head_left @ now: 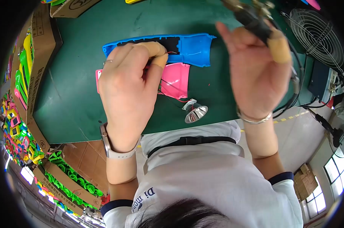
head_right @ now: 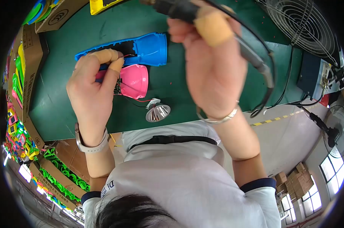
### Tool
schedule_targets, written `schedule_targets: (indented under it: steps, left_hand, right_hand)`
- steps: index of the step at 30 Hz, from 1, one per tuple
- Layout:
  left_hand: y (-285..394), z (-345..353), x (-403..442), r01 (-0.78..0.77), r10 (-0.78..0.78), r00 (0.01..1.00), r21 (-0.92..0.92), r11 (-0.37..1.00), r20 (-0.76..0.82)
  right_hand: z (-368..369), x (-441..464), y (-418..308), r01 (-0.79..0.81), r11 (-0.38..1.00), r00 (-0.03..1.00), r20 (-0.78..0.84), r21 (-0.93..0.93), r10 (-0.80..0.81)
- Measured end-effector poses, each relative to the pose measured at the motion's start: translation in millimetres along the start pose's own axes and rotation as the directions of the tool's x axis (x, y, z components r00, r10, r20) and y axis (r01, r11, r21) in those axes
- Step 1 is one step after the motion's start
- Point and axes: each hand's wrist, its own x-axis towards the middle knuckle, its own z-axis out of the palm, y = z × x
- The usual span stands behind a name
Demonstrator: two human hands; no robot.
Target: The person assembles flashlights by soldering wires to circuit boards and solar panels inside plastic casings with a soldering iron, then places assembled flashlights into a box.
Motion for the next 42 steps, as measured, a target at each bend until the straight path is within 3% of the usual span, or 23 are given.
schedule_targets:
  steps: [1, 6, 9, 12, 16, 31, 42]
  left_hand:
    - [0, -2, 3, -0.002, 0.002, 1.000, 0.015, 1.000, 0.031]
    - [4, -2, 11, -0.013, 0.006, 0.997, 0.090, 0.996, 0.079]
    - [0, 4, 10, 0.032, -0.031, 0.999, -0.038, 0.999, 0.029]
    - [0, 6, 7, 0.073, -0.072, 0.997, -0.076, 0.994, 0.014]
    - [4, 5, 9, 0.096, -0.095, 0.995, -0.029, 0.995, 0.037]
    - [4, 5, 10, 0.097, -0.096, 0.994, -0.006, 0.995, 0.057]
    - [6, 3, 13, 0.059, -0.062, 0.995, 0.047, 0.997, 0.075]
  right_hand:
    - [-22, -1, -10, 0.035, 0.995, 0.975, 0.222, -0.089, -0.015]
    - [-26, -21, -45, 0.005, 0.903, 0.994, -0.095, -0.430, -0.051]
    - [-35, -25, -54, -0.039, 0.829, 0.998, 0.012, -0.559, 0.056]
    - [-38, -27, -53, -0.129, 0.748, 0.992, -0.098, -0.651, 0.085]
    - [-38, -25, -51, -0.125, 0.659, 0.992, -0.074, -0.742, 0.104]
    - [-22, -22, -44, -0.172, 0.583, 0.981, -0.081, -0.795, 0.179]
    - [-18, -27, -42, -0.194, 0.549, 0.980, -0.143, -0.813, 0.135]
